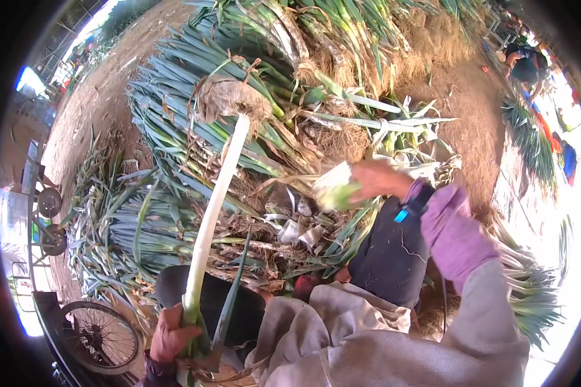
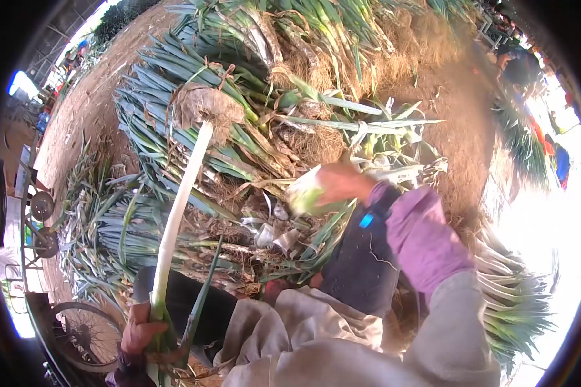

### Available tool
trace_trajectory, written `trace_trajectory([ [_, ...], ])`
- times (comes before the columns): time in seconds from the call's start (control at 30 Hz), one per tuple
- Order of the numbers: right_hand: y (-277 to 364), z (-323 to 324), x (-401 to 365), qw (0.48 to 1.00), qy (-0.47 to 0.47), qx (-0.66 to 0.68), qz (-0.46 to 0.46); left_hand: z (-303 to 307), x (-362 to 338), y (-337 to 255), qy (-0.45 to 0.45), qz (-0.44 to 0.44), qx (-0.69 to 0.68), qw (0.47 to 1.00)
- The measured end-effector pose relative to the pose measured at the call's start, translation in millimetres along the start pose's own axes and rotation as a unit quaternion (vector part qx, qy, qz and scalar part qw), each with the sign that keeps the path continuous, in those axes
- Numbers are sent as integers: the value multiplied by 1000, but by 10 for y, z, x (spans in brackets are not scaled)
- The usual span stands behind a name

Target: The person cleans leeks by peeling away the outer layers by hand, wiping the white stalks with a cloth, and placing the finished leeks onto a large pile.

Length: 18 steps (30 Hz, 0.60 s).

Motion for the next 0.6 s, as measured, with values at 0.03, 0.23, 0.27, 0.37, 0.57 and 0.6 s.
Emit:
trace_trajectory([
  [0.03, 264, 25, 20, 992, 0, 123, 11, 13, -62, -3, -12, 7, 15, 1000],
  [0.23, 952, 509, 23, 747, 92, 655, 65, -62, -278, -239, -59, -11, 127, 990],
  [0.27, 964, 529, 57, 698, 109, 704, 71, -90, -323, -239, -76, -46, 184, 979],
  [0.37, 933, 664, 141, 569, 130, 807, 89, -145, -485, -162, -112, -143, 294, 938],
  [0.57, 864, 850, 84, 536, 6, 841, 78, -195, -633, -10, -127, -44, 543, 829],
  [0.6, 888, 791, 84, 538, 56, 839, 59, -195, -647, 65, -121, -30, 564, 816],
])
Point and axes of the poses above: each hand's wrist, its own x-axis towards the middle knuckle, its own z-axis out of the back of the hand, y = z × x, the point moved 7 cm from there along x, towards the middle knuckle, and after that the axes turned 14 degrees about -z, right-handed, at the moved point
